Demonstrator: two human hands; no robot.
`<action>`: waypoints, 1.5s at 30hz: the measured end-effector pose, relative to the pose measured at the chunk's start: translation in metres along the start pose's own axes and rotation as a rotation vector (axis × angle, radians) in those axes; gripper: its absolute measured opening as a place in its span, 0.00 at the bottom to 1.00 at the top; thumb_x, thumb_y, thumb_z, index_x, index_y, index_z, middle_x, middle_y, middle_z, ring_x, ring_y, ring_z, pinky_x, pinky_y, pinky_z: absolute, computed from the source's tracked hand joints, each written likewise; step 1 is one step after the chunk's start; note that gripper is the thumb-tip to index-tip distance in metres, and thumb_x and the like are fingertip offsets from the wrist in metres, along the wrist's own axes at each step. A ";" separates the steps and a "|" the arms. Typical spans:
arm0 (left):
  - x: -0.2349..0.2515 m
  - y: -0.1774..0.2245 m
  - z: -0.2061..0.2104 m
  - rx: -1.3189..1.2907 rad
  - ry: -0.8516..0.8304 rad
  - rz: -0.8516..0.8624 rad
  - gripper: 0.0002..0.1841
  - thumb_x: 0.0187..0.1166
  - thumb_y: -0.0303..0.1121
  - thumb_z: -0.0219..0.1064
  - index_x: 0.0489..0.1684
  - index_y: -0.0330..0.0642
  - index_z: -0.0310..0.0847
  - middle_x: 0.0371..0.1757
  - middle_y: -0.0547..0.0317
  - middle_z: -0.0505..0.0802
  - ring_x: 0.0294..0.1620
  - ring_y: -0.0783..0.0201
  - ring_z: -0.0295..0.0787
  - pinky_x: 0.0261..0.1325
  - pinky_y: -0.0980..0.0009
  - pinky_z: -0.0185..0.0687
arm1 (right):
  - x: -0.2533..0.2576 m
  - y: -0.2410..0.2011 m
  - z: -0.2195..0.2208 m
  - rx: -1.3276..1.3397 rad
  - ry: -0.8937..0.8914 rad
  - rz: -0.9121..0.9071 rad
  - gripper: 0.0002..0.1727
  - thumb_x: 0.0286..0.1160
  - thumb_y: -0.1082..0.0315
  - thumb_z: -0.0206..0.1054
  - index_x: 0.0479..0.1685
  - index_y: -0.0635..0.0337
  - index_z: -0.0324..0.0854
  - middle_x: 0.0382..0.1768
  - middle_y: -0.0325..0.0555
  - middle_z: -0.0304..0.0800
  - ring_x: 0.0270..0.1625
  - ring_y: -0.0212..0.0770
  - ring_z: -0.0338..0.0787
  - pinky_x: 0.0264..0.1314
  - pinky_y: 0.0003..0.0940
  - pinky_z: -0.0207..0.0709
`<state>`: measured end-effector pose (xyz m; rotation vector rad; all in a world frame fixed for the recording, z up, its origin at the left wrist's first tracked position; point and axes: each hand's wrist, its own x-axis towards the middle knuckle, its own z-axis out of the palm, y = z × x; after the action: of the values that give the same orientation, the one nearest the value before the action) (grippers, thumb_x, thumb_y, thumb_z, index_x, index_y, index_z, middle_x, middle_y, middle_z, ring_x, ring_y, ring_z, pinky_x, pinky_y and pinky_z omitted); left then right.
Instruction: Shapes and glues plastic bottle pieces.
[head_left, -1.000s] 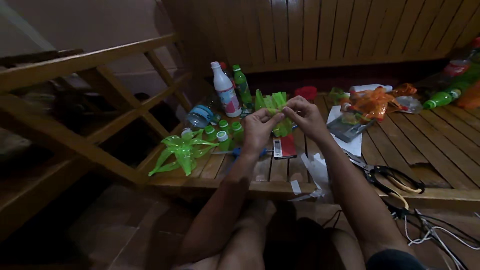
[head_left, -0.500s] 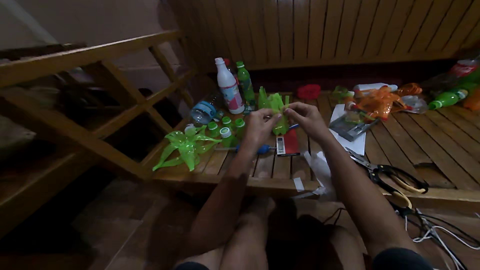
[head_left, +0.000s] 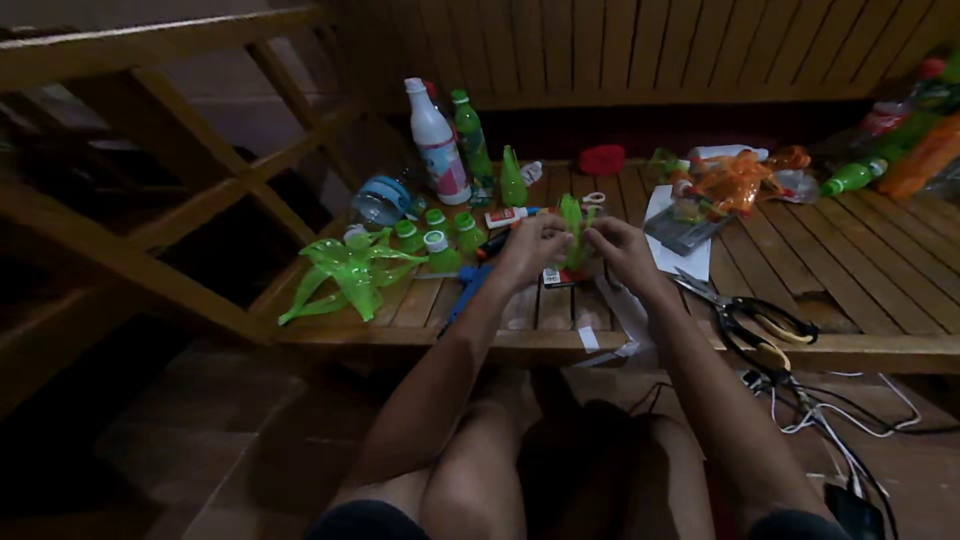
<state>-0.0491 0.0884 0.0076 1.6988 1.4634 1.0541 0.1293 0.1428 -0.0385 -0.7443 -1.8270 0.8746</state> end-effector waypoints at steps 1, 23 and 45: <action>0.000 -0.001 -0.001 -0.010 0.017 0.012 0.14 0.88 0.28 0.62 0.64 0.28 0.78 0.53 0.43 0.91 0.46 0.62 0.94 0.55 0.64 0.91 | 0.000 -0.001 0.000 0.008 0.003 0.003 0.15 0.87 0.68 0.62 0.60 0.72 0.84 0.46 0.52 0.91 0.44 0.34 0.91 0.52 0.32 0.87; -0.001 -0.004 0.005 0.041 0.183 0.102 0.12 0.87 0.31 0.64 0.58 0.32 0.85 0.46 0.51 0.94 0.38 0.69 0.92 0.47 0.71 0.88 | 0.003 0.002 0.003 0.060 -0.009 -0.061 0.10 0.82 0.69 0.67 0.49 0.70 0.83 0.40 0.43 0.89 0.41 0.25 0.88 0.50 0.24 0.84; 0.002 -0.003 0.013 0.047 0.244 0.093 0.10 0.83 0.28 0.69 0.53 0.32 0.85 0.44 0.51 0.94 0.36 0.70 0.93 0.45 0.72 0.91 | 0.003 0.003 0.004 0.109 0.002 -0.032 0.09 0.79 0.71 0.69 0.49 0.70 0.84 0.41 0.43 0.91 0.43 0.26 0.90 0.53 0.24 0.85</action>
<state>-0.0392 0.0908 -0.0008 1.7333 1.5825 1.3250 0.1249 0.1457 -0.0411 -0.6453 -1.7698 0.9437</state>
